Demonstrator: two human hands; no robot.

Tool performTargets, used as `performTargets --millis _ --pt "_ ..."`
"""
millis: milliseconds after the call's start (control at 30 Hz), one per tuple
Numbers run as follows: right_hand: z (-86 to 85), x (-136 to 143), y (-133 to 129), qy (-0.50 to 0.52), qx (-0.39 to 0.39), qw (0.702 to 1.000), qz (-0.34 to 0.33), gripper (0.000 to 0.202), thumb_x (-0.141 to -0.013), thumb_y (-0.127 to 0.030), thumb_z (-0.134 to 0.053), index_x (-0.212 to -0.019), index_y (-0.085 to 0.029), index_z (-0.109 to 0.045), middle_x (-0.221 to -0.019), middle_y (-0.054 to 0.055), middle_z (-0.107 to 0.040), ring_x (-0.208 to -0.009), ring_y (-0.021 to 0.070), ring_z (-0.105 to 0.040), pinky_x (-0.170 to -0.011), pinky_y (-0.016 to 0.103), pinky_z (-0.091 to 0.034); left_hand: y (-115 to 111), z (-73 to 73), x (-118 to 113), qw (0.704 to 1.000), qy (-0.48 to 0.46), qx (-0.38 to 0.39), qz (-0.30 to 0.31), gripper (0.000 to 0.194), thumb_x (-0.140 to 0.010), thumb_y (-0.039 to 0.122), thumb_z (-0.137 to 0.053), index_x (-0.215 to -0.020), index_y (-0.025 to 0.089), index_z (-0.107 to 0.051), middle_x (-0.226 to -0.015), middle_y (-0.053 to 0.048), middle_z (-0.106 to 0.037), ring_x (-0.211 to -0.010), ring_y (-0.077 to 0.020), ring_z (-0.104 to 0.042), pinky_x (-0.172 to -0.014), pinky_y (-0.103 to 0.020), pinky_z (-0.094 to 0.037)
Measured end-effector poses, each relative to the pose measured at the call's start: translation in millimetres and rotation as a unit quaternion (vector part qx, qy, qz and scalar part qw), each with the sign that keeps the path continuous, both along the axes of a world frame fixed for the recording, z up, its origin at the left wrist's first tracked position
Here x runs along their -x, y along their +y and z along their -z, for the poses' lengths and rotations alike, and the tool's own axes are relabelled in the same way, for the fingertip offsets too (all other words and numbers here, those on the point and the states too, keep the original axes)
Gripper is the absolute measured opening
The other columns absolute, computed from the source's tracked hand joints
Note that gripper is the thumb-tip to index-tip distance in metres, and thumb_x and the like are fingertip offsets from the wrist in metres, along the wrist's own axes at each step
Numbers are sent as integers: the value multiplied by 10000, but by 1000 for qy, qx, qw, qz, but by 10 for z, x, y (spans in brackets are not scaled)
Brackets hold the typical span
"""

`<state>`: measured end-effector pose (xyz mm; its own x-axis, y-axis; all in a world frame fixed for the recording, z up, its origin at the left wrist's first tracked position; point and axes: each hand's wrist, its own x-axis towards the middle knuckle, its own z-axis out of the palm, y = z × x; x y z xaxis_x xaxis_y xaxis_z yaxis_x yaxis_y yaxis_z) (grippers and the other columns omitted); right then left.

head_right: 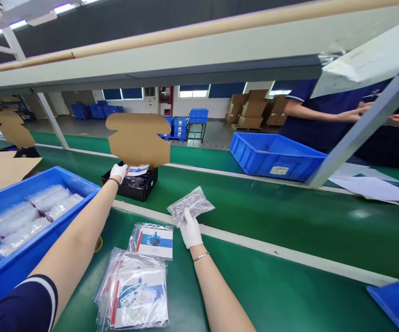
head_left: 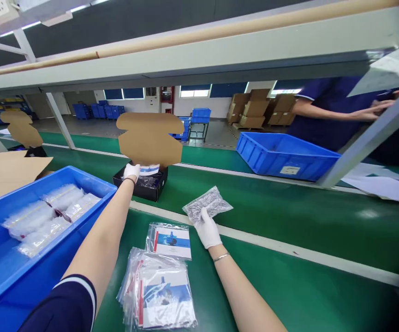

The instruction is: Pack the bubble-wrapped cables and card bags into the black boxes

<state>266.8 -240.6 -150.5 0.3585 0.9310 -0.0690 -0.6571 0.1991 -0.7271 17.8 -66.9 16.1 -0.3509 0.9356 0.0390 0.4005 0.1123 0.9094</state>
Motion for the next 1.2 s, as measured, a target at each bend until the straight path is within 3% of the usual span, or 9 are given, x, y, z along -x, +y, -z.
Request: performTargets --millis 167,267,433,600,800,867,933,1033,1200 --pt "-46 69 -9 18 -8 999 -29 403 -809 -522 -659 -992 -163 -663 -1073 92 -685 -985 229 -654 -839 387 -551 -102 181 88 983 167 31 -71 470 -798 298 -607 -1176 33 -519 -1361 -299 -409 -1320 -439 -299 -1050 -631 -225" --pt "-34 64 11 51 7 997 -58 442 -845 -572 -587 -986 -158 -652 -1008 92 -693 -841 212 -676 -677 333 -564 9 412 217 936 309 98 -139 621 -777 401 -567 -1272 51 -436 -1444 -265 -325 -1374 -417 -197 -1068 -628 -191" --pt "-69 50 23 37 57 997 -47 568 -836 -679 -505 -979 -146 -641 -907 95 -692 -616 153 -623 -461 230 -455 107 609 247 945 313 98 -19 541 -804 408 -462 -1281 153 -472 -1379 -180 -414 -1235 -434 -414 -925 -567 -396" --pt "-194 85 -59 -14 53 998 -19 493 -739 -667 -598 -839 -185 -628 -739 57 -665 -474 137 -505 -368 238 -325 -289 571 59 937 331 113 -22 440 -782 393 -485 -1111 146 -638 -1276 -222 -460 -1162 -445 -451 -892 -576 -379" --pt "-642 8 58 -125 8 992 -35 401 -658 -445 -728 -947 -194 -609 -703 -3 -643 -542 132 -551 -473 226 -410 -543 719 -42 924 369 69 68 696 -814 728 -297 -977 208 -731 -1180 -208 -530 -1114 -384 -481 -933 -510 -372" --pt "-956 112 300 -300 -19 953 -44 477 -748 -432 -658 -1136 -164 -585 -634 -24 -614 -459 107 -480 -486 236 -415 -535 749 -16 922 360 68 127 732 -734 822 -342 -984 257 -735 -1327 -186 -446 -1177 -387 -450 -963 -502 -358" --pt "-1295 333 597 -484 -16 873 -60 528 -858 -420 -532 -1302 -136 -494 -698 -17 -636 -449 81 -453 -492 226 -403 -543 763 -7 909 366 74 187 748 -648 853 -456 -1045 274 -716 -1462 -176 -289 -1223 -405 -415 -972 -501 -357" --pt "-1676 748 1095 -617 23 782 -84 433 -919 -364 -485 -1270 -114 -529 -959 20 -653 -635 72 -562 -594 202 -438 -577 779 -65 883 415 76 207 688 -595 716 -680 -1095 244 -685 -1479 -200 -221 -1175 -400 -460 -933 -476 -393" --pt "-1662 1233 1669 -700 89 706 -62 276 -934 -337 -562 -1068 -99 -608 -1044 56 -613 -884 185 -618 -768 337 -533 -677 825 -253 875 446 48 184 441 -698 389 -738 -1086 194 -661 -1398 -209 -308 -1082 -345 -514 -870 -427 -416"
